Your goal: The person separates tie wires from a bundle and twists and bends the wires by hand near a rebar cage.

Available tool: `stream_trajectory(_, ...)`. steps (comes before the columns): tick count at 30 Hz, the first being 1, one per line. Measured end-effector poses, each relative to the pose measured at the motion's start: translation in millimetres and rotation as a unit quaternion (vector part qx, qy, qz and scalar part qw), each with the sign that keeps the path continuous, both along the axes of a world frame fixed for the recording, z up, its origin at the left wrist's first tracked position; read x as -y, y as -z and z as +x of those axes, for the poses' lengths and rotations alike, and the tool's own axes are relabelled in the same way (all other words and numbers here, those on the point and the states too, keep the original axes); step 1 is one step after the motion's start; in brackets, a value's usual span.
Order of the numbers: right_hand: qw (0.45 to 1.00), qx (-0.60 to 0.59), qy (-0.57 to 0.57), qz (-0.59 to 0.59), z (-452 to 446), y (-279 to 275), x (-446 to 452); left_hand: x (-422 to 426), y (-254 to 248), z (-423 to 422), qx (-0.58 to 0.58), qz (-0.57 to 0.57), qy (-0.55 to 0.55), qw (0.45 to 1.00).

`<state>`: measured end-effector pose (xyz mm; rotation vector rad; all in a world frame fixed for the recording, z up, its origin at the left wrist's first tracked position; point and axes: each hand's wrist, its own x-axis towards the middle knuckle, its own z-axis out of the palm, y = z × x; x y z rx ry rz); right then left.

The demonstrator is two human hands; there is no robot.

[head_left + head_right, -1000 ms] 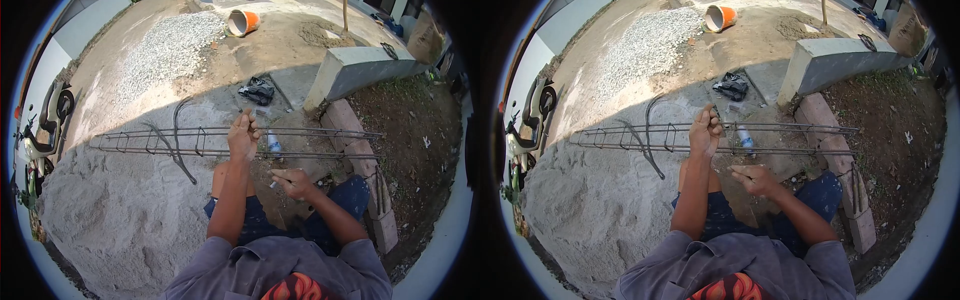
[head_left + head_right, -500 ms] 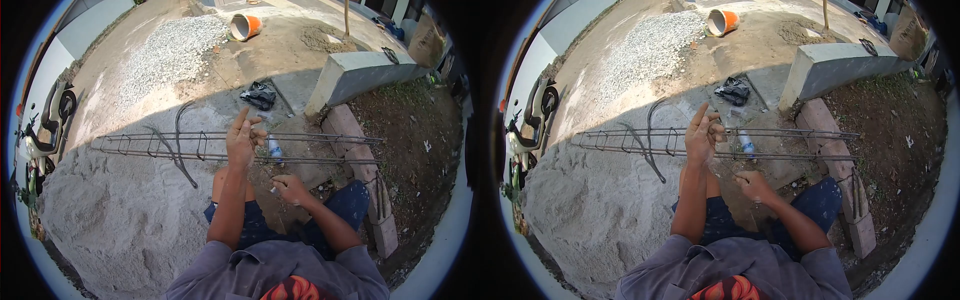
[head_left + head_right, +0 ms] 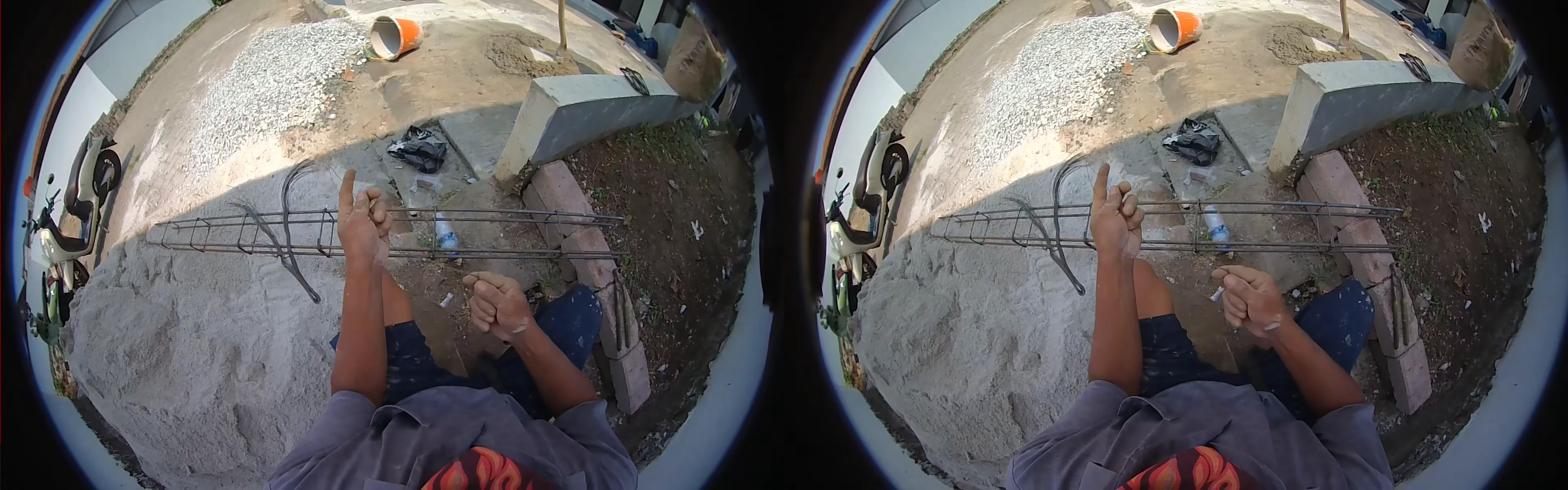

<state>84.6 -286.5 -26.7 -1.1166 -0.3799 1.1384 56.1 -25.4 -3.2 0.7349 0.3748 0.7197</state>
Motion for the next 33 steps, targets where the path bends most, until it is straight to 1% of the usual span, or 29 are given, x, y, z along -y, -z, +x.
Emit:
stream_trajectory(1, 0.998, -0.013, -0.046, 0.03, -0.5, -12.2, 4.5, -3.0, -0.6, 0.7, 0.003, -0.027, -0.002, 1.0)
stream_trajectory(2, 0.984, 0.092, -0.151, -0.002, -5.5, -28.1, 5.8, -1.1, -1.5, 1.6, -0.008, -0.014, 0.002, 1.0)
stream_trajectory(3, 0.948, 0.193, -0.25, -0.035, -10.5, -35.5, 5.3, 2.4, -3.5, 2.1, -0.02, -0.001, 0.009, 1.0)
stream_trajectory(4, 0.941, 0.268, -0.192, -0.069, -18.1, -20.2, 2.3, 5.0, -4.1, 2.3, -0.032, 0.013, 0.016, 0.999)
stream_trajectory(6, 0.898, 0.411, -0.072, -0.138, -30.8, 34.7, -5.5, 4.3, -2.6, 2.8, -0.024, 0.032, -0.024, 0.999)
stream_trajectory(7, 0.96, 0.189, 0.025, -0.204, -26.7, 42.3, -8.7, 1.4, -2.3, 4.1, -0.018, 0.042, -0.045, 0.998)
stream_trajectory(8, 0.989, 0.067, 0.025, -0.127, -18.8, 43.1, -1.9, -2.8, -1.8, 4.8, -0.01, 0.037, -0.041, 0.998)
stream_trajectory(9, 0.997, -0.06, 0.023, -0.05, -10.9, 37.3, 8.2, -7.9, 0.1, 2.5, -0.006, 0.03, -0.039, 0.999)
stream_trajectory(11, 0.997, -0.028, -0.067, 0.014, -16.4, 21.2, 14.4, -18.5, 4.1, -4.0, 0.001, 0.004, -0.026, 1.0)
stream_trajectory(12, 0.979, 0.136, -0.153, 0.0, -23.6, 8.6, 12.5, -23.6, 4.0, -5.4, 0.007, -0.015, -0.015, 1.0)
stream_trajectory(13, 0.926, 0.297, -0.232, -0.014, -28.4, 2.9, 11.8, -25.8, 4.1, -5.8, 0.013, -0.035, -0.003, 0.999)
stream_trajectory(14, 0.901, 0.408, -0.137, -0.046, -29.1, 26.1, 11.1, -25.9, 4.5, -5.7, 0.027, -0.032, 0.007, 0.999)
stream_trajectory(15, 0.856, 0.51, -0.039, -0.08, -30.3, 37.9, -1.5, -24.1, 1.4, -6.5, 0.04, -0.03, 0.017, 0.999)
stream_trajectory(16, 0.79, 0.6, 0.058, -0.112, -32.4, 44.4, -6.9, -22.4, -1.3, -8.5, 0.052, -0.029, 0.025, 0.998)
stream_trajectory(17, 0.94, 0.188, 0.049, -0.28, -21.4, 43.2, 1.8, -21.6, -4.1, -10.2, 0.046, -0.028, 0.01, 0.998)
stream_trajectory(18, 0.982, 0.052, 0.088, -0.16, -11.3, 33.4, 4.6, -22.1, -7.4, -11.1, 0.042, -0.027, -0.007, 0.999)
stream_trajectory(19, 0.988, -0.09, 0.124, -0.035, -1.6, 29.4, 13.1, -23.1, -8.1, -13.1, 0.036, -0.026, -0.025, 0.999)
stream_trajectory(20, 0.955, -0.232, 0.16, 0.091, -0.3, 24.6, 22.5, -27.9, -2.6, -16.1, 0.028, -0.04, -0.041, 0.998)
stream_trajectory(21, 0.956, -0.236, 0.083, 0.153, -3.4, 10.8, 29.8, -37.3, 5.5, -16.4, 0.021, -0.053, -0.053, 0.997)
stream_trajectory(22, 0.99, -0.065, -0.021, 0.119, -7.4, -1.3, 32.4, -42.5, 6.3, -14.8, 0.017, -0.065, -0.063, 0.996)
stream_trajectory(23, 0.984, 0.106, -0.122, 0.078, -14.5, -11.8, 32.8, -44.0, 8.2, -15.6, 0.009, -0.058, -0.039, 0.998)
stream_trajectory(24, 0.937, 0.271, -0.219, 0.032, -23.0, -17.9, 31.1, -40.1, 6.8, -14.5, 0.002, -0.043, -0.024, 0.999)
stream_trajectory(25, 0.881, 0.383, -0.276, -0.009, -28.9, -21.4, 22.8, -35.5, 4.9, -14.0, -0.005, -0.028, -0.008, 1.0)
stream_trajectory(26, 0.87, 0.429, -0.209, -0.12, -32.3, -13.8, 20.0, -31.2, 2.1, -13.9, -0.011, -0.013, 0.006, 1.0)
stream_trajectory(28, 0.798, 0.497, -0.069, -0.334, -33.6, 22.0, 14.3, -25.0, -10.5, -16.2, 0.004, -0.016, -0.035, 0.999)
stream_trajectory(29, 0.867, 0.413, 0.099, -0.262, -25.7, 39.9, 16.9, -24.7, -13.9, -16.3, 0.014, -0.016, -0.058, 0.998)
stream_trajectory(30, 0.962, 0.216, 0.094, -0.137, -17.7, 32.9, 25.5, -29.5, -12.1, -17.6, 0.033, -0.02, -0.066, 0.997)
stream_trajectory(31, 0.997, 0.001, 0.083, -0.004, -12.4, 20.8, 36.0, -38.9, -8.8, -21.6, 0.048, -0.023, -0.074, 0.996)
stream_trajectory(33, 0.995, 0.011, -0.051, 0.084, -17.9, 14.6, 44.5, -49.1, -6.2, -25.0, 0.061, -0.056, -0.051, 0.995)
